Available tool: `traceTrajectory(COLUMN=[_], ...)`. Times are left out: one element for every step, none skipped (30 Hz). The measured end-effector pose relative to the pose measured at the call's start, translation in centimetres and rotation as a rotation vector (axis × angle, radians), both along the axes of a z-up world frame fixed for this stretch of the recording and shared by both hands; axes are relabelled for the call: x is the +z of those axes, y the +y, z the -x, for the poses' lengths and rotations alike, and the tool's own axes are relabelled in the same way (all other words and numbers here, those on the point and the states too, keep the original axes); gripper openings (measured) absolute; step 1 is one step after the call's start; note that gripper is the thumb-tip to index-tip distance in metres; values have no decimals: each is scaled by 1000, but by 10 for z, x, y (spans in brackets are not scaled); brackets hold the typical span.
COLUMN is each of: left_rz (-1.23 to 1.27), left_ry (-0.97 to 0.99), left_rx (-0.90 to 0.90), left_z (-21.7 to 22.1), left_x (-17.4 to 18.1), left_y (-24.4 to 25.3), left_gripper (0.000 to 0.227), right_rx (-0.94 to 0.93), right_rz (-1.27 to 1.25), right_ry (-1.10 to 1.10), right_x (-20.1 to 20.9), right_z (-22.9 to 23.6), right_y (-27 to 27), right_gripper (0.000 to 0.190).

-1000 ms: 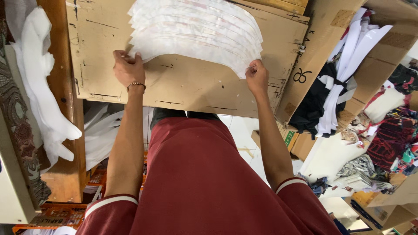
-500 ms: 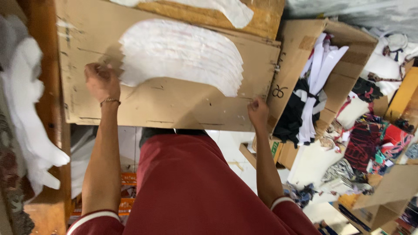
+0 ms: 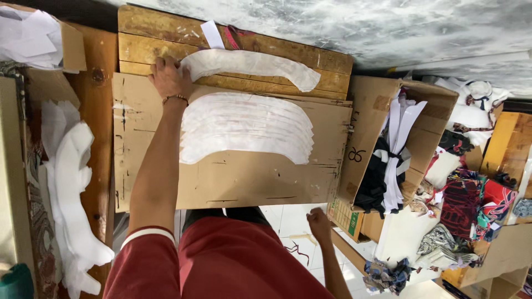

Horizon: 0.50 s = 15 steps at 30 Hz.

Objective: The person repeatedly picks up white fabric pieces from a sewing machine area and stacks them on a cardboard surface. The person aligns each piece by hand and places it on top of the growing stack.

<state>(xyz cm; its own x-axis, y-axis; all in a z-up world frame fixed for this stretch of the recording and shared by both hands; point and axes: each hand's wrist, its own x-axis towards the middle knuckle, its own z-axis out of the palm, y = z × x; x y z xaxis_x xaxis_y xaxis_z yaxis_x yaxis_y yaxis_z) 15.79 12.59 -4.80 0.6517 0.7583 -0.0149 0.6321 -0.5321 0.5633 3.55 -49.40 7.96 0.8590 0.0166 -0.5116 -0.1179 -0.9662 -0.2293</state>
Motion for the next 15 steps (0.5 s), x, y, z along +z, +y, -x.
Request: traceTrajectory(left_rz=[-25, -52, -79, -30, 19, 71, 116, 161, 207, 203, 198, 194, 189, 183, 177], left_ry=[-16, -33, -50, -85, -119, -151, -193, -239, -285, -284, -284, -283, -252, -223, -193], left_rx=[-11, -32, -53, -78, -104, -130, -133, -133, -132, -151, -169, -186, -215, -242, -269], left_z=[-1, -2, -5, -5, -5, -5, -4, -4, -4, -6, -6, -6, -6, -7, -7], left_x=[0, 1, 1, 2, 3, 4, 5, 6, 8, 10, 12, 14, 16, 18, 21], left_y=[1, 2, 5, 9, 14, 15, 17, 21, 25, 27, 32, 35, 37, 39, 40], left_gripper=[26, 25, 24, 23, 21, 21, 22, 24, 26, 25, 24, 23, 20, 18, 16], right_rx=[-50, -110, -170, -189, -207, -226, -240, -250, -260, -237, -215, -191, -197, -201, -205], right_rz=[-23, -50, -77, -85, -92, -98, -115, -134, -152, -157, -161, -165, -166, -167, -169], right_ry=[48, 96, 143, 145, 146, 150, 165, 176, 187, 180, 172, 166, 162, 158, 154], right_x=[2, 2, 2, -1, -5, -8, -11, -15, -19, -23, -27, -29, -30, -31, -31], right_z=[3, 9, 13, 19, 23, 27, 32, 34, 36, 35, 35, 34, 34, 33, 31], right_y=[3, 9, 14, 20, 26, 30, 35, 40, 45, 50, 54, 58, 60, 62, 64], right_gripper=[26, 26, 26, 27, 27, 27, 26, 25, 25, 24, 23, 23, 23, 22, 22])
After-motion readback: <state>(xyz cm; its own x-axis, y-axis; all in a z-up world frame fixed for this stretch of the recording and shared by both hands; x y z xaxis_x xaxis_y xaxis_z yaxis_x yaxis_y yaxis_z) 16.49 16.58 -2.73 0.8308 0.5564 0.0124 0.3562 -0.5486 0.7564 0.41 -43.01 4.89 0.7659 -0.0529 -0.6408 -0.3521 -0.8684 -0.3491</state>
